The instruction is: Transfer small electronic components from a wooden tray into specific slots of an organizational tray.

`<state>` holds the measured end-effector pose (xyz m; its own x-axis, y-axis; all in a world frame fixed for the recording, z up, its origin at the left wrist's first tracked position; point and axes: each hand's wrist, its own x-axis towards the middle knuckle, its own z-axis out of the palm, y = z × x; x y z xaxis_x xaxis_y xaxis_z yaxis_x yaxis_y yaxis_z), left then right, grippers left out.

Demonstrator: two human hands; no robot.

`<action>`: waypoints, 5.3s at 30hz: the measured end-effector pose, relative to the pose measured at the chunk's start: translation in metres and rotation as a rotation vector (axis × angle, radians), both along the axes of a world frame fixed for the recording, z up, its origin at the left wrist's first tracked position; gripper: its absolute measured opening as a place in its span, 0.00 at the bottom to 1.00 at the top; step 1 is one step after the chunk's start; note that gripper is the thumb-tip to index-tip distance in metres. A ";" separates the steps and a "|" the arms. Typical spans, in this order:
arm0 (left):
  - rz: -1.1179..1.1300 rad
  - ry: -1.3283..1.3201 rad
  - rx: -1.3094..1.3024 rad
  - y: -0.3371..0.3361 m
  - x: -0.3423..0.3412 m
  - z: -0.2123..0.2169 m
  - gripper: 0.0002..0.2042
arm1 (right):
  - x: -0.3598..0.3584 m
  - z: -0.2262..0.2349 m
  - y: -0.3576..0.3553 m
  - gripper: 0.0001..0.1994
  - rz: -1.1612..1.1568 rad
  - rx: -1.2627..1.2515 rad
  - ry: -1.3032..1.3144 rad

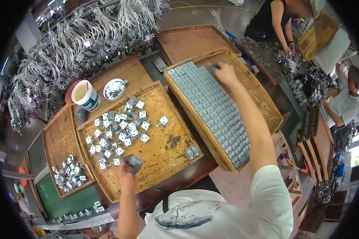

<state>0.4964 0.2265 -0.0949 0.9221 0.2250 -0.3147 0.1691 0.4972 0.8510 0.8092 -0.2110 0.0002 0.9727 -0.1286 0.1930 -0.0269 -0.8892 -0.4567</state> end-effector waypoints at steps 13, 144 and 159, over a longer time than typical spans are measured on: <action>-0.234 -0.095 0.054 -0.066 -0.013 0.003 0.16 | 0.093 -0.060 -0.049 0.18 0.098 0.489 -0.022; -0.134 0.067 1.849 0.066 -0.011 -0.004 0.16 | -0.299 -0.030 0.151 0.13 0.187 1.371 0.418; -0.157 0.097 0.943 0.062 -0.020 0.008 0.17 | -0.327 -0.031 0.170 0.19 0.296 1.262 0.439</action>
